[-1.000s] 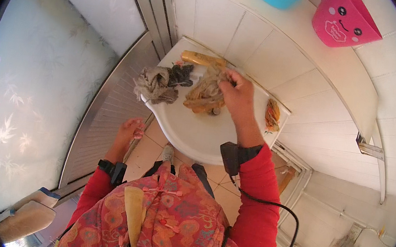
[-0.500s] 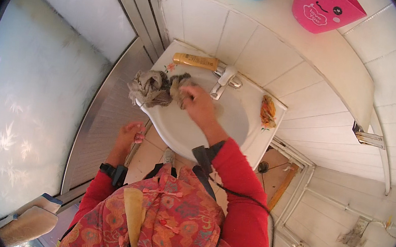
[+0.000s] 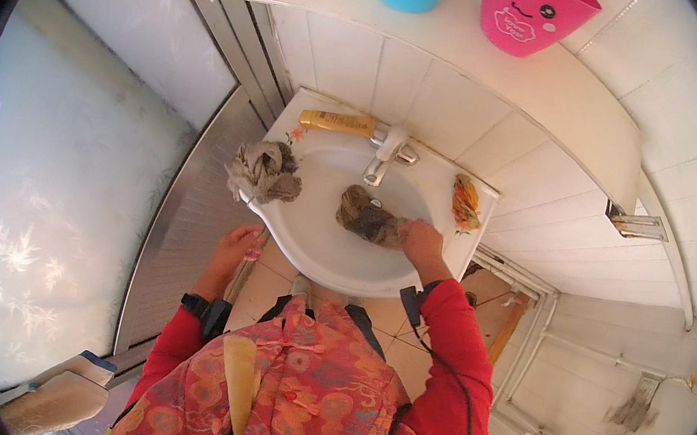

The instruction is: The person cleans the floor with a cloth, then moves to a sink to rinse and wring the cloth under running water. They return to the floor to continue wiping and later wipe a nearby window frame.

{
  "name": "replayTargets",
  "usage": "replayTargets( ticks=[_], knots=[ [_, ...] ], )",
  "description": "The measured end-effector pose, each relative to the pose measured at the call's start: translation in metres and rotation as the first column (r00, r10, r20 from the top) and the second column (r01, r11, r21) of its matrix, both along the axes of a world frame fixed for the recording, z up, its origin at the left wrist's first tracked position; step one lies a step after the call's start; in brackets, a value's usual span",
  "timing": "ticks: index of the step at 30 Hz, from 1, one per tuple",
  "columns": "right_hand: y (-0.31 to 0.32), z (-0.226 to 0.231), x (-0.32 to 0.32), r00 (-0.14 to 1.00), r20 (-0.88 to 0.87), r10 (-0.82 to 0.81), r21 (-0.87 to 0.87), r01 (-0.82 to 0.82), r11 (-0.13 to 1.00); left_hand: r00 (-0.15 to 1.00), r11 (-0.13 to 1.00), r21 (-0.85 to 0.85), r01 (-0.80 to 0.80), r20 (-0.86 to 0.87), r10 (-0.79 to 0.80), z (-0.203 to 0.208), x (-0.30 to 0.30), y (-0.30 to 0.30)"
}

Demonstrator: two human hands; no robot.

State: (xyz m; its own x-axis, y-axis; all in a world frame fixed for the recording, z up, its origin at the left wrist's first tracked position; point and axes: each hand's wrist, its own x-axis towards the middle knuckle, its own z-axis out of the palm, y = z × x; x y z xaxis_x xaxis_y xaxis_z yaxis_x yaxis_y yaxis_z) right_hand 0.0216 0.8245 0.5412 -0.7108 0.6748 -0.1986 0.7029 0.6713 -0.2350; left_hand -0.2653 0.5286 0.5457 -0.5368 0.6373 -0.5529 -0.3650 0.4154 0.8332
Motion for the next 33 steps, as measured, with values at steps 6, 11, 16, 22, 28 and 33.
replayTargets(
  ticks=[6, 11, 16, 22, 28, 33],
  knots=[
    [-0.004, 0.088, -0.028, 0.868, -0.468, 0.168, 0.023, -0.178, 0.984, 0.967, 0.970, 0.007, 0.242, -0.086, -0.241, 0.019, 0.005, 0.050],
    [-0.020, 0.147, -0.036, 0.810, -0.554, 0.194, 0.048, -0.202, 0.978, 0.935, 0.942, -0.024, 0.335, -0.111, -0.336, 0.012, 0.024, 0.092],
    [-0.015, 0.202, -0.030, 0.725, -0.682, 0.099, -0.087, -0.214, 0.973, 0.894, 0.917, 0.021, 0.398, -0.234, -0.382, -0.020, 0.037, 0.103],
    [-0.023, 0.243, -0.036, 0.672, -0.716, 0.190, -0.023, -0.295, 0.955, 0.806, 0.866, 0.043, 0.498, -0.393, -0.443, 0.006, 0.045, 0.144],
    [-0.019, 0.266, -0.029, 0.610, -0.776, 0.162, -0.017, -0.276, 0.961, 0.919, 0.919, 0.217, 0.328, 0.152, -0.363, 0.045, 0.071, 0.163],
    [-0.020, 0.260, -0.017, 0.586, -0.810, 0.016, -0.116, -0.187, 0.976, 0.984, 0.975, 0.160, 0.155, 0.063, -0.167, 0.020, 0.051, 0.150]
  ],
)
